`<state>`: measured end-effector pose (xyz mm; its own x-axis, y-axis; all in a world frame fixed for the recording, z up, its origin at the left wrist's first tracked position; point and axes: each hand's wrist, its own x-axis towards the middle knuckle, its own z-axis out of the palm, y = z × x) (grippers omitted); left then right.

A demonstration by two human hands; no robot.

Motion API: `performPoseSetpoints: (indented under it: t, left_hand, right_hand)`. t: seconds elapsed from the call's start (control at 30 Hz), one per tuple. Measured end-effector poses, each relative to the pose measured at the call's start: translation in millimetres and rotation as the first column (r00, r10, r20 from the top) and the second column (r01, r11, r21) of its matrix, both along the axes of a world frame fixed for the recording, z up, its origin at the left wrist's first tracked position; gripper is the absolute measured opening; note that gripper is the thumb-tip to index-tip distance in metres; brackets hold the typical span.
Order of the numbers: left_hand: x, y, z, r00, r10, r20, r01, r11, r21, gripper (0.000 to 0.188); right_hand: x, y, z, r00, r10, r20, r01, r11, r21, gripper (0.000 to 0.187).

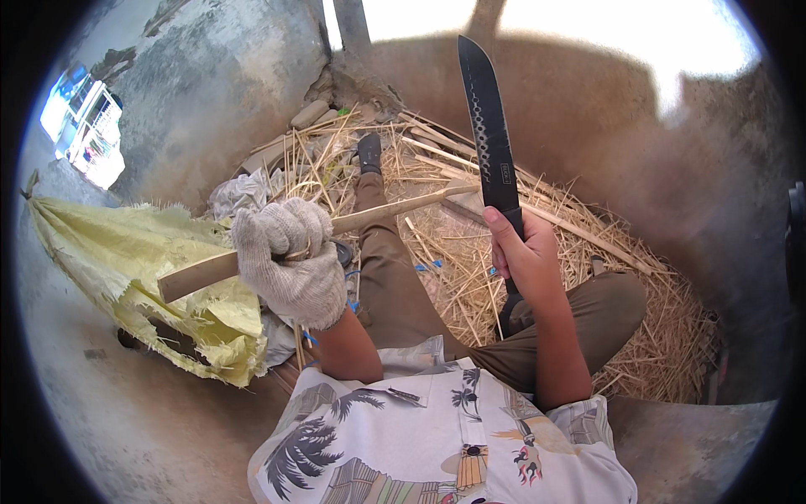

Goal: The person sits on a small stool and uses a large knife to cut and split long bamboo sticks. They hold the bamboo with a gloved hand and repeatedly strike it with the knife to separate the pieces.

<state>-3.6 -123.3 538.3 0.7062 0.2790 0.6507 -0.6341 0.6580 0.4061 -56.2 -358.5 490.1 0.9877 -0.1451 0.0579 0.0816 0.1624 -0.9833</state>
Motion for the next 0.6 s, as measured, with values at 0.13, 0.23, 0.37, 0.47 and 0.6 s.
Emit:
performPoseSetpoints:
  t: [0.13, 0.23, 0.37, 0.47, 0.6]
  left_hand:
    - [0.4, 0.6, 1.1, 1.000, 0.017, -0.001, -0.017, 0.997, 0.070, 0.040]
    - [-5.0, -11.4, 6.7, 0.971, 0.206, -0.121, -0.197, 0.977, 0.077, 0.027]
    - [-16.4, -23.8, 9.7, 0.936, 0.335, -0.109, -0.287, 0.903, 0.320, 0.055]
    - [-27.1, -23.1, 7.7, 0.988, 0.100, -0.119, -0.061, 0.953, 0.296, 0.060]
    - [-35.0, -21.5, 6.0, 0.999, -0.010, -0.053, 0.031, 0.910, 0.414, 0.067]
  right_hand:
    - [5.0, 2.2, -8.5, 0.996, 0.049, -0.069, -0.037, 0.987, 0.158, 0.036]
    - [-0.7, 5.1, -0.1, 0.979, 0.198, -0.048, -0.169, 0.919, 0.357, 0.036]
    - [-17.1, 13.3, 9.4, 0.932, 0.356, 0.069, -0.354, 0.849, 0.393, 0.038]
    - [-30.5, 22.0, 13.4, 0.897, 0.414, 0.154, -0.442, 0.838, 0.321, 0.041]
    - [-42.1, 29.3, 18.4, 0.872, 0.456, 0.179, -0.490, 0.803, 0.340, 0.042]
